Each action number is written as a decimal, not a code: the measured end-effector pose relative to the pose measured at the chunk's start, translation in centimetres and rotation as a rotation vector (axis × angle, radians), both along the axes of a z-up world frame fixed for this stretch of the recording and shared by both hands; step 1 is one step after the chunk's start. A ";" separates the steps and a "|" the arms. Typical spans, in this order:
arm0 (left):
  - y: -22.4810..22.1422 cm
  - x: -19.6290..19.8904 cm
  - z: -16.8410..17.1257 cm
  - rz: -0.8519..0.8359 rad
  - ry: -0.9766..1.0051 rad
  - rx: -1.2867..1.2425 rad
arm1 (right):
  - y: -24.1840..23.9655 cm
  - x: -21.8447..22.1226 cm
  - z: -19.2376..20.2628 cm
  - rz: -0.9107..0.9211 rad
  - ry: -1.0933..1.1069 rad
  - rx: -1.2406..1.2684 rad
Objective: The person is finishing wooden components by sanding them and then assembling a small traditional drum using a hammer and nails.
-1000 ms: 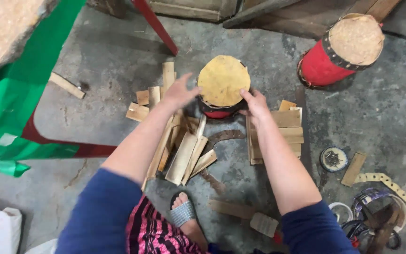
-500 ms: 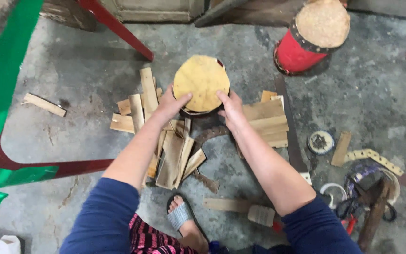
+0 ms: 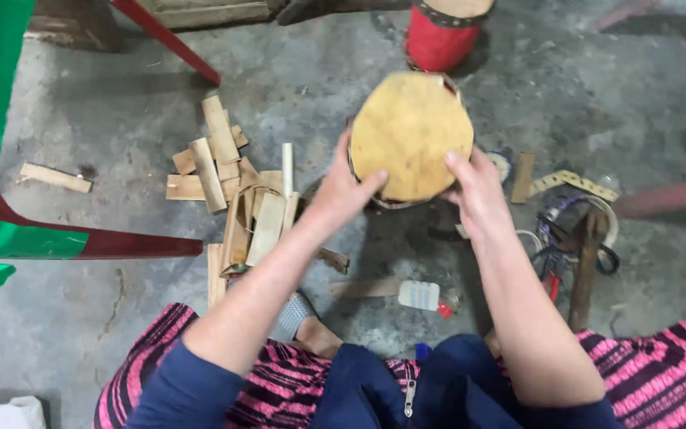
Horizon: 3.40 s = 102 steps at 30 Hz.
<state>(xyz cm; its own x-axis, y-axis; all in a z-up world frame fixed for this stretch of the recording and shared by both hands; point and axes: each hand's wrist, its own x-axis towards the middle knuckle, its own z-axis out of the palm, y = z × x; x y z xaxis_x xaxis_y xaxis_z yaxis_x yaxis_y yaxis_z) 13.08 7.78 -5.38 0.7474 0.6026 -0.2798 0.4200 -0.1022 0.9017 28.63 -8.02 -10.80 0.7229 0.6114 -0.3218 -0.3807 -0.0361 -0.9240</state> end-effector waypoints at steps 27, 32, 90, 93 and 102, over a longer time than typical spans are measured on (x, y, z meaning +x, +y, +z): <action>-8.3 -5.0 -19.4 0.214 0.142 -0.248 | -5.2 -3.9 -19.4 -0.009 0.225 -0.200; -7.3 -4.1 -17.6 0.179 0.212 -0.257 | -4.5 -3.4 -16.4 0.039 0.178 -0.240; -13.0 -1.7 -10.8 0.021 0.197 0.100 | -11.1 19.8 -34.4 0.167 -0.908 -0.996; -13.1 -1.8 -11.1 0.024 0.214 0.104 | -10.6 19.8 -35.2 0.060 -1.053 -1.020; -13.3 -2.2 -11.5 -0.071 0.274 0.115 | -9.9 19.4 -32.7 0.111 -0.961 -1.022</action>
<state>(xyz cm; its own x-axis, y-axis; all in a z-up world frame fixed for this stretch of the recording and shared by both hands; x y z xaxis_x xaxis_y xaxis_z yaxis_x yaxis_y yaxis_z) 10.87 -5.52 -16.85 0.6946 0.5912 -0.4099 0.6342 -0.2343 0.7368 48.07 -17.91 -43.54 0.8754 0.4786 -0.0674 0.4245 -0.8279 -0.3666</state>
